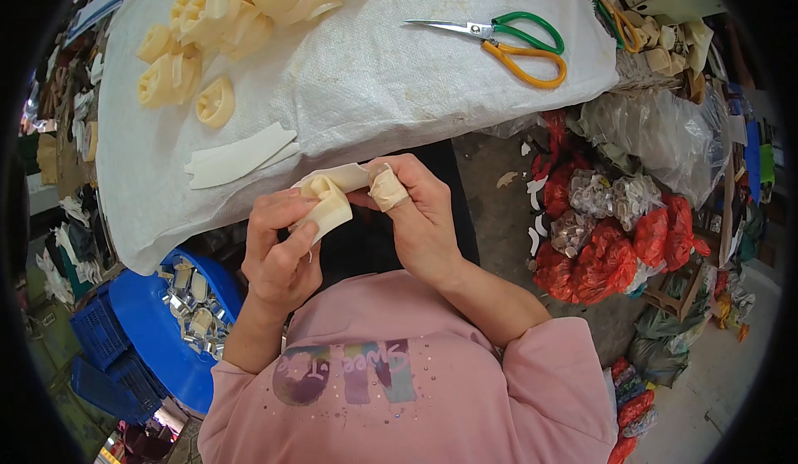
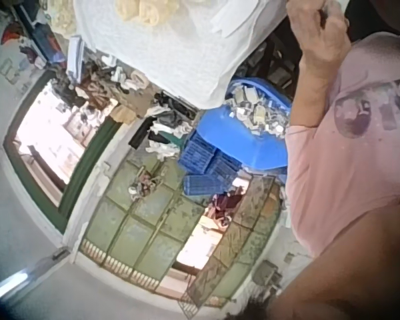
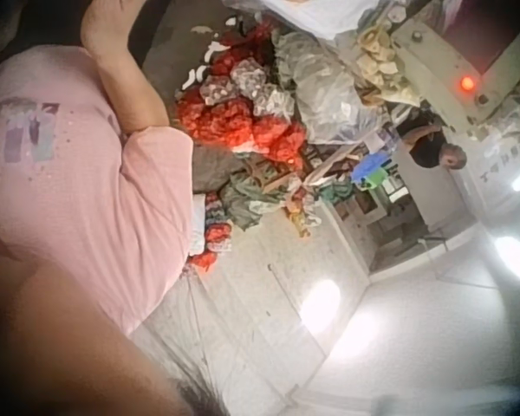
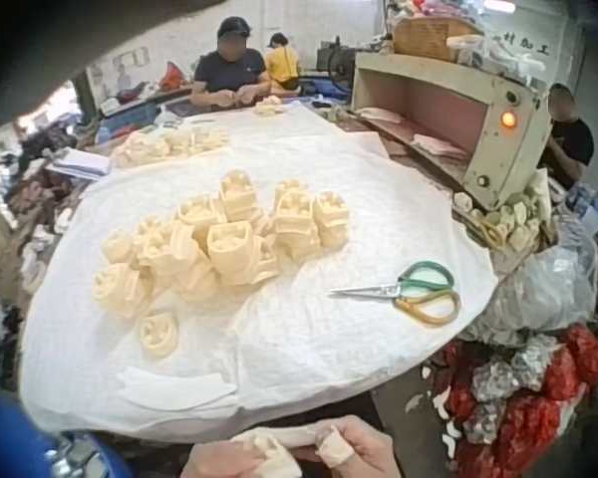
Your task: Trimming excess flash material from molded shoe components using scissors.
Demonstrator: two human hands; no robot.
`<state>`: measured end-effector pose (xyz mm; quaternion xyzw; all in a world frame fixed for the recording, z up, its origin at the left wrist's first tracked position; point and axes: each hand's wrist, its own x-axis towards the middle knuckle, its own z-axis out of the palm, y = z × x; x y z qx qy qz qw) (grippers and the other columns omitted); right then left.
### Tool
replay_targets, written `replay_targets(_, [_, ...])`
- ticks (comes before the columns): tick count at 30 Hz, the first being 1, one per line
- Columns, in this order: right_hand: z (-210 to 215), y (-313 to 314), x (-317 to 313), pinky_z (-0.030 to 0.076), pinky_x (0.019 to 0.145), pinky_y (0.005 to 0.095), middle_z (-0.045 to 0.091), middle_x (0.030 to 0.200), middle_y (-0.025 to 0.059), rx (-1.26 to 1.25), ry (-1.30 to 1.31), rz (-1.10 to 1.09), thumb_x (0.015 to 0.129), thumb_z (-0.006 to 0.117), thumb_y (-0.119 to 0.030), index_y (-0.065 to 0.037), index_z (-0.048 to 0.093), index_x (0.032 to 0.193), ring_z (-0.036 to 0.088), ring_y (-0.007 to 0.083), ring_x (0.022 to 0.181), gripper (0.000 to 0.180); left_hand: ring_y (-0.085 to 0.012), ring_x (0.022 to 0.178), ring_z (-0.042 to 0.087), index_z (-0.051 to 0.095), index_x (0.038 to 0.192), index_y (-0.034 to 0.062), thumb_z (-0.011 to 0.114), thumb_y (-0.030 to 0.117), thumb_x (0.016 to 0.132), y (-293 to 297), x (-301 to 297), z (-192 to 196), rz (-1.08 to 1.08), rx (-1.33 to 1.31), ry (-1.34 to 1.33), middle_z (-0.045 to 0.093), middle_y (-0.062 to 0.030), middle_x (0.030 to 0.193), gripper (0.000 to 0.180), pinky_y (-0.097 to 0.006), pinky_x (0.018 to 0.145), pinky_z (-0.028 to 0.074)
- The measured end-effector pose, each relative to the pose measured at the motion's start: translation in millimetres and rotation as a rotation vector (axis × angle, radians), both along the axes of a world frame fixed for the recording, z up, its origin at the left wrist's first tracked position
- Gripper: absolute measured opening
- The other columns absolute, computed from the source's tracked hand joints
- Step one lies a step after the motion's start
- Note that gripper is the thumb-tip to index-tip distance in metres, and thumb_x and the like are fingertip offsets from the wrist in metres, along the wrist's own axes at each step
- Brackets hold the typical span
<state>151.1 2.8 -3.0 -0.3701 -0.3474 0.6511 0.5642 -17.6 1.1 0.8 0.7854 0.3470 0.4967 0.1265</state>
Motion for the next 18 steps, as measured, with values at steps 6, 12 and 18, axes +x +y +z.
replay_targets(6, [-1, -1, 5, 0.051, 0.084, 0.0291, 0.063, 0.103, 0.0094, 0.132, -0.149, 0.069, 0.097, 0.049, -0.016, 0.003, 0.058, 0.111, 0.061, 0.0149, 0.096, 0.026, -0.0252, 0.067, 0.053, 0.054, 0.082, 0.0001, 0.064, -0.006, 0.063, 0, 6, 7, 0.075, 0.022, 0.134, 0.056, -0.0154, 0.092, 0.022, -0.034, 0.054, 0.041])
replay_targets(12, [-1, 1, -2, 0.051, 0.079, 0.0278, 0.068, 0.104, 0.0118, 0.244, -0.208, 0.042, 0.094, 0.048, -0.011, 0.001, 0.060, 0.112, 0.065, 0.0157, 0.091, 0.025, -0.0228, 0.061, 0.047, 0.050, 0.077, 0.0007, 0.062, -0.006, 0.063, -3, 13, 11, 0.140, -0.018, 0.176, 0.054, -0.0140, 0.085, 0.019, -0.032, 0.049, 0.034])
replay_targets(18, [7, 8, 5, 0.051, 0.075, 0.0293, 0.067, 0.099, 0.0133, 0.434, -0.574, 0.065, 0.091, 0.048, -0.013, -0.001, 0.060, 0.111, 0.067, 0.0249, 0.087, 0.026, -0.0226, 0.061, 0.047, 0.049, 0.075, 0.0015, 0.060, -0.006, 0.063, -2, 16, 10, 0.134, -0.034, 0.199, 0.052, -0.0125, 0.081, 0.018, -0.033, 0.049, 0.034])
